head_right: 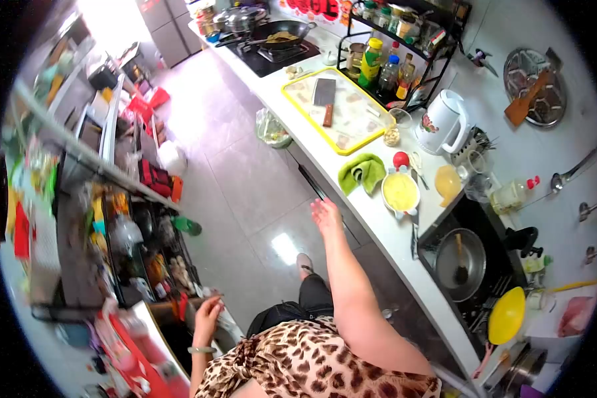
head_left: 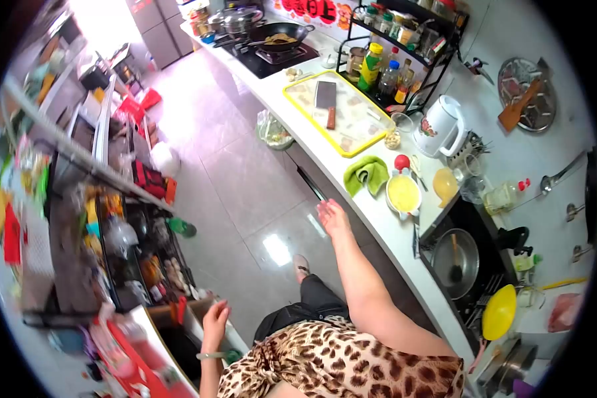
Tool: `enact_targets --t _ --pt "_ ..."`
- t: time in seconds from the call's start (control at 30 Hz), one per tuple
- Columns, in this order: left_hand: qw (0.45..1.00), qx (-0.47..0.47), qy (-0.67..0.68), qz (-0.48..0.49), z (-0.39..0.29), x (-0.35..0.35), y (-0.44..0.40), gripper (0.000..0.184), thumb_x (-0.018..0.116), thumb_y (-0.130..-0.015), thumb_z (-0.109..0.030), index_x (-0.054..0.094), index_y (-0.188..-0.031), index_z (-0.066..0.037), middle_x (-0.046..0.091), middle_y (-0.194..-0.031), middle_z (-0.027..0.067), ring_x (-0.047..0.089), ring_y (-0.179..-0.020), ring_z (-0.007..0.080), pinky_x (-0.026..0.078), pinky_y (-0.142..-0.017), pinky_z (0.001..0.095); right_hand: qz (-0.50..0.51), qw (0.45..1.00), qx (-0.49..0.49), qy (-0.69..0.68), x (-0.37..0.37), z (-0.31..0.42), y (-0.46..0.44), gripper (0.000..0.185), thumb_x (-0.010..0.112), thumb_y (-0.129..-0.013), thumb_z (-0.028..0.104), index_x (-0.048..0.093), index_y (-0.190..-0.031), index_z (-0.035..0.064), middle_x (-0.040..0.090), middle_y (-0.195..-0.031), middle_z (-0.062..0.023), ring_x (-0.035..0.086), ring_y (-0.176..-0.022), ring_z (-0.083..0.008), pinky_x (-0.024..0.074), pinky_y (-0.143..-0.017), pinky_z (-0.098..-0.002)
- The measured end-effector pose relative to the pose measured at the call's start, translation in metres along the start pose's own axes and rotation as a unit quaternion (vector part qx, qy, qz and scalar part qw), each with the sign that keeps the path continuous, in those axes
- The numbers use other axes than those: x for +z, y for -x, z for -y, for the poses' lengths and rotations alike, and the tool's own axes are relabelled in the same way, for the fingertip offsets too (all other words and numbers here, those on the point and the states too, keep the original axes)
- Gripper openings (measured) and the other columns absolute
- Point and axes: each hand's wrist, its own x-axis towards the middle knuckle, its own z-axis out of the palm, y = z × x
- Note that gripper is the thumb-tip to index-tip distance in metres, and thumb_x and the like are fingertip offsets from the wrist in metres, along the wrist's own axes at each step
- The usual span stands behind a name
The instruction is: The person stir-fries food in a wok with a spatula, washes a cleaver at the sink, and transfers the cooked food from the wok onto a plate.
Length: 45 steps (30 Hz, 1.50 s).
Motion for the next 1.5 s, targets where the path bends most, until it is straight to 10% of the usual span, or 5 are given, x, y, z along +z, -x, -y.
enact_targets --t 0.4,0.9,1.03,1.33,1.5 --pt "0.983 -0.159 0.088 0.011 -0.102 -0.037 -0.132 0.026 0.047 -0.091 -0.013 0.051 -0.115 -0.004 0.063 -0.100 0.0076 0.059 -0.090 0.0144 0.044 -0.076 0.0256 -0.179 0.947 -0.103 -0.248 -0.010 -0.015 -0.072 0.043 0.049 -0.072 -0.010 0.049 -0.111 0.0084 0.055 -0.111 -0.0039 0.057 -0.100 -0.0177 0.0446 -0.075 -0.0297" --pt "0.960 -0.027 -0.010 0.280 -0.186 -0.081 -0.420 0.027 0.049 -0.091 -0.015 0.054 -0.114 -0.001 0.064 -0.095 0.0056 0.059 -0.086 0.0128 0.042 -0.076 0.0247 -0.321 0.893 -0.216 -0.229 -0.005 -0.039 -0.079 0.060 0.034 -0.054 -0.014 0.057 -0.106 0.0068 0.063 -0.097 -0.0045 0.057 -0.079 -0.0143 0.0467 -0.064 -0.0253" --pt "0.926 0.024 -0.069 0.370 -0.212 -0.069 -0.450 0.028 0.050 -0.091 -0.015 0.053 -0.114 0.001 0.063 -0.095 0.0064 0.058 -0.086 0.0123 0.043 -0.077 0.0249 -0.284 0.886 -0.272 -0.245 -0.030 -0.076 -0.073 0.028 0.050 -0.070 -0.004 0.059 -0.093 0.0082 0.064 -0.090 -0.0034 0.059 -0.074 -0.0144 0.0485 -0.070 -0.0292" --pt "0.805 -0.046 -0.018 0.592 -0.181 0.004 -0.449 0.027 0.050 -0.090 -0.009 0.053 -0.115 0.001 0.061 -0.102 0.0065 0.057 -0.092 0.0125 0.043 -0.078 0.0227 -0.345 0.920 0.078 0.167 0.079 -0.094 0.018 0.019 0.046 -0.083 0.010 0.055 -0.099 0.0104 0.066 -0.097 -0.0059 0.064 -0.083 -0.0171 0.0471 -0.070 -0.0314" --pt "0.781 -0.048 -0.109 0.613 -0.181 0.026 -0.432 0.030 0.050 -0.090 -0.013 0.051 -0.118 -0.002 0.060 -0.102 0.0039 0.056 -0.094 0.0109 0.043 -0.077 0.0208 -0.317 0.931 0.012 0.181 0.122 -0.050 0.019 0.020 0.048 -0.085 0.016 0.055 -0.103 0.0107 0.065 -0.098 -0.0054 0.063 -0.081 -0.0144 0.0466 -0.068 -0.0281"
